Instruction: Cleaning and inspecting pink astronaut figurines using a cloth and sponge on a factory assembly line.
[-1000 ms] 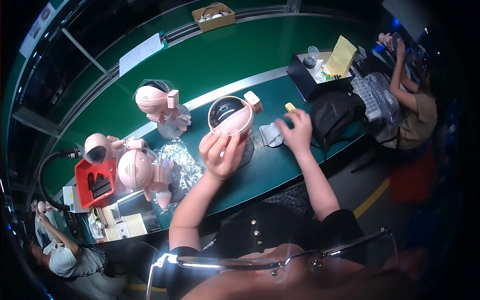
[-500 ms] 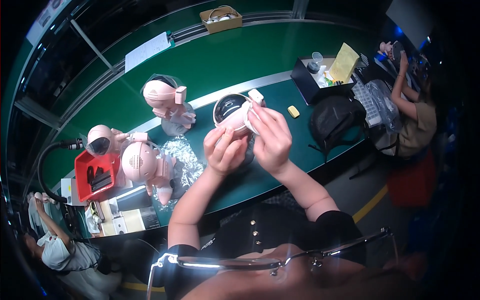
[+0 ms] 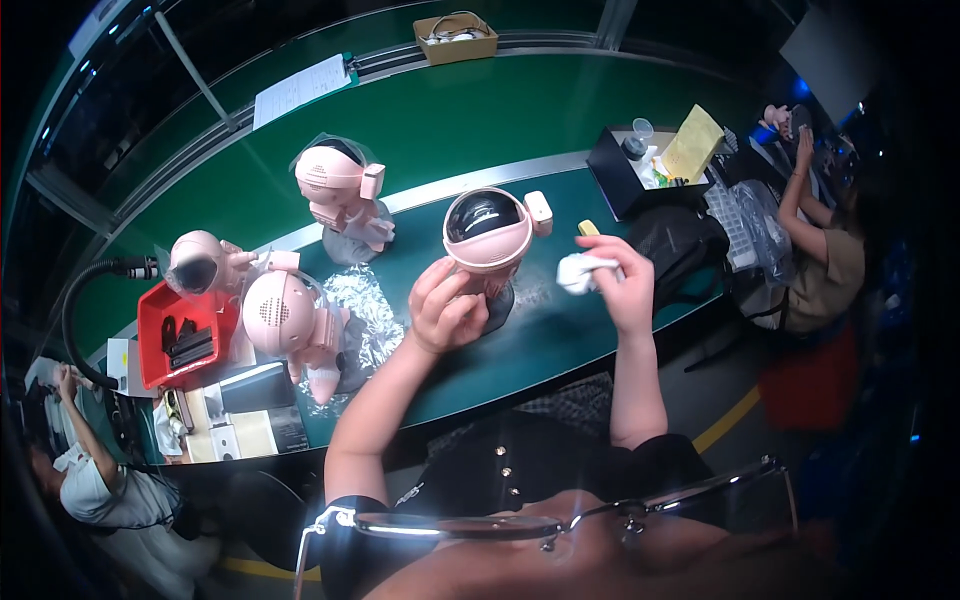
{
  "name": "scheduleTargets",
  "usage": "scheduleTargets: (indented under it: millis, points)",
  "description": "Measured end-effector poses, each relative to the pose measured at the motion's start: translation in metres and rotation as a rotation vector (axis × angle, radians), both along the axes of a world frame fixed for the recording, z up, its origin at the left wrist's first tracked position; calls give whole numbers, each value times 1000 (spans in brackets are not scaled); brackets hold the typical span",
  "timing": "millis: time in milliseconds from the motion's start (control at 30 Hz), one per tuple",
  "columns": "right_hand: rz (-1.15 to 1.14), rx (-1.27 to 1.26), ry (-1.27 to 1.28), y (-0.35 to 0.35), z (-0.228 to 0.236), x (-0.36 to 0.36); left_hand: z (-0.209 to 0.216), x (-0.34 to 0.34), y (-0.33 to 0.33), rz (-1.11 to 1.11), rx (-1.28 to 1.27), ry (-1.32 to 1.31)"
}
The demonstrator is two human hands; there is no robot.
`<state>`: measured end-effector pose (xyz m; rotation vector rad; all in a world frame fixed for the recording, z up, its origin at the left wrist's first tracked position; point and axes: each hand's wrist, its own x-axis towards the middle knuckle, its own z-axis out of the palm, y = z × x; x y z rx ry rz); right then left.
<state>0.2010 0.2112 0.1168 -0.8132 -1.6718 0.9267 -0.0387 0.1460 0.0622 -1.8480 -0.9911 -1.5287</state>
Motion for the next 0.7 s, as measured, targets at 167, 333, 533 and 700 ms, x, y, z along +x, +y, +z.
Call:
scheduleTargets:
  millis: [167, 333, 533, 700]
  points:
    - [-39, -398, 198, -19, 0, 4, -7, -2, 3, -82, -32, -78]
    - [-161, 216, 121, -25, 12, -24, 5, -7, 6, -161, -449, -499]
    - [-336, 658, -173, -26, 22, -73, 22, -1, 13, -450, -777, -743]
    - [-280, 779, -230, -36, 14, -106, 24, 12, 8, -282, -726, -722]
